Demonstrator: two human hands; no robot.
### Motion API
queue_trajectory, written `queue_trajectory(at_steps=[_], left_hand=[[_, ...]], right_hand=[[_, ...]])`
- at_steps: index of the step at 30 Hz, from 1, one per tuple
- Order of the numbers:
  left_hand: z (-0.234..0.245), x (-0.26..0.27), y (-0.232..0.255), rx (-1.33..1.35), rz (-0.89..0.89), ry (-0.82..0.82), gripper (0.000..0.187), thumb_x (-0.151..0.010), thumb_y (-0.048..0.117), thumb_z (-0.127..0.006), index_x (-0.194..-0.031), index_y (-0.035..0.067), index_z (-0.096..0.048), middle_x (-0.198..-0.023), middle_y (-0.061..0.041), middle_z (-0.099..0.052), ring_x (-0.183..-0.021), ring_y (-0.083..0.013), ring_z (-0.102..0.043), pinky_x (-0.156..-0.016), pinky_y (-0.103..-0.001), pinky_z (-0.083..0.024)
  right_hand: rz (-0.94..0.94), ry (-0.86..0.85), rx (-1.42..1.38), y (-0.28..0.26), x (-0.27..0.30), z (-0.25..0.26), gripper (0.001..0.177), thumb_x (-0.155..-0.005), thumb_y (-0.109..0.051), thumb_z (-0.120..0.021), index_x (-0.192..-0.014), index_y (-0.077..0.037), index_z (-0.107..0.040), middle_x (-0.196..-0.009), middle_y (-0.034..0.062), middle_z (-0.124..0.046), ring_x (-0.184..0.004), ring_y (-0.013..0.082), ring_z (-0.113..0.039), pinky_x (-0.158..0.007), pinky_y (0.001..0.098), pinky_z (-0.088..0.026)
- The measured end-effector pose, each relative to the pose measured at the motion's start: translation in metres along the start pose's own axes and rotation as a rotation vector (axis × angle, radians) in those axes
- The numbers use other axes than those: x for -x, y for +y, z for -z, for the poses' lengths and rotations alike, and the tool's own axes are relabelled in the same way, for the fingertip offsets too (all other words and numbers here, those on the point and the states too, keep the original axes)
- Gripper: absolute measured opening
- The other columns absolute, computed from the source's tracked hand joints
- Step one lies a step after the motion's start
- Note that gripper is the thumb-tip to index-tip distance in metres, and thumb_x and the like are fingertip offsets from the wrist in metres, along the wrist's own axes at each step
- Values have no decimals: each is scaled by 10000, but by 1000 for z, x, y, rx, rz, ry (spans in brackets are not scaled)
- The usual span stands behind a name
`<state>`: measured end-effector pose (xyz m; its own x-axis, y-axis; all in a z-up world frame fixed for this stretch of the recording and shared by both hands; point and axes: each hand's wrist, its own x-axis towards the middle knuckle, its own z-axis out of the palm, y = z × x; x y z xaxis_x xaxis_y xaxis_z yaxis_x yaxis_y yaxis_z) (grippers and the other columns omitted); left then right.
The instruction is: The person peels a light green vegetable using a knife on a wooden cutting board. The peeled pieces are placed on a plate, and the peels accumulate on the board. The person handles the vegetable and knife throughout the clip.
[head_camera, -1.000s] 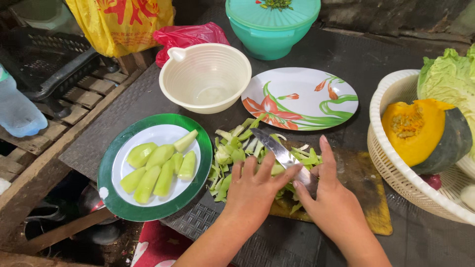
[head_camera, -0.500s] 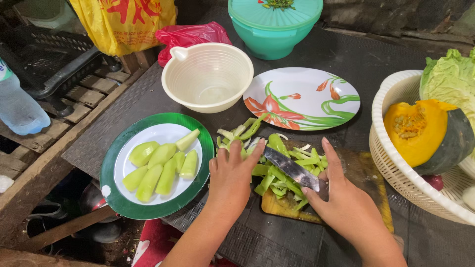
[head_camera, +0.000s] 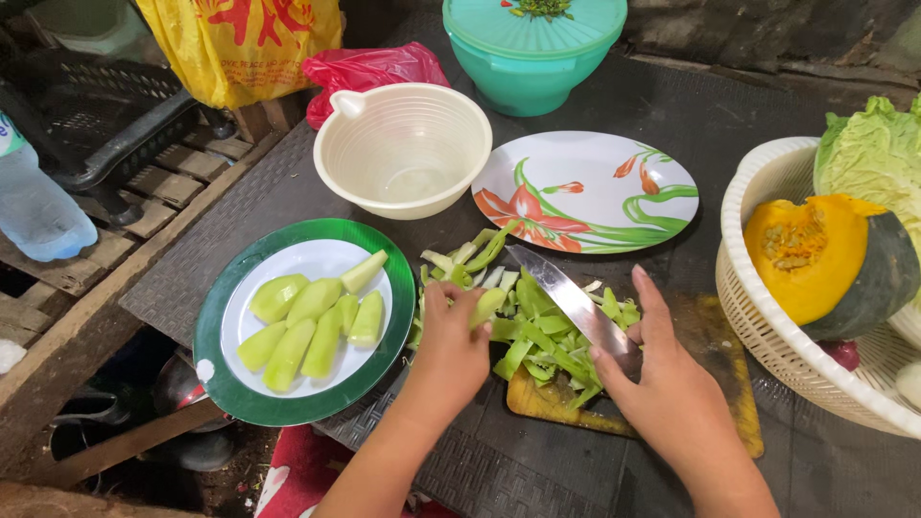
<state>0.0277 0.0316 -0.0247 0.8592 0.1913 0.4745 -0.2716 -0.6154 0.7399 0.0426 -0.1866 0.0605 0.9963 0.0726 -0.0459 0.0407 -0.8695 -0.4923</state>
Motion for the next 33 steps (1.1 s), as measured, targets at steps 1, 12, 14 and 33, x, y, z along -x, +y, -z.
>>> queue_trajectory(at_steps=[1, 12, 14, 33], left_hand=[[-1, -2, -1, 272, 259, -82, 473, -853, -6, -707, -1308, 13, -579, -1181, -118, -537, -1044, -284, -586, -872, -360, -523], [23, -11, -2, 2021, 911, -328, 682, -799, -3, -562, -1477, 24, -494, -927, -41, -541, -784, -146, -557, -665, -275, -480], [25, -11, -1, 2009, 918, -321, 730, -770, 1, -561, -1495, -1, -469, -932, -59, -525, -772, -152, -546, -662, -277, -472], [29, -6, 28, -153, -34, -140, 770, -692, -68, -675, -1409, 210, -624, -1224, -204, -422, -1113, -421, -550, -922, -459, -498]], right_hand=[[-6, -3, -3, 0, 0, 0, 1023, -825, -416, -741, -1662, -318, -161, -1097, 106, -690, -950, 336, -732, -836, 444, -554], [90, -336, -349, 12, 3, -5, 464, -903, -325, -681, -1357, -274, -596, -930, 64, -687, -813, 199, -653, -729, 373, -563], [203, -440, -384, 15, 2, -9, 430, -927, -290, -654, -1349, -247, -586, -912, 31, -683, -826, 143, -632, -756, 325, -545], [-82, -598, -498, 14, 2, -5, 519, -924, -352, -646, -1441, -345, -605, -765, 15, -515, -578, 98, -482, -517, 274, -433]])
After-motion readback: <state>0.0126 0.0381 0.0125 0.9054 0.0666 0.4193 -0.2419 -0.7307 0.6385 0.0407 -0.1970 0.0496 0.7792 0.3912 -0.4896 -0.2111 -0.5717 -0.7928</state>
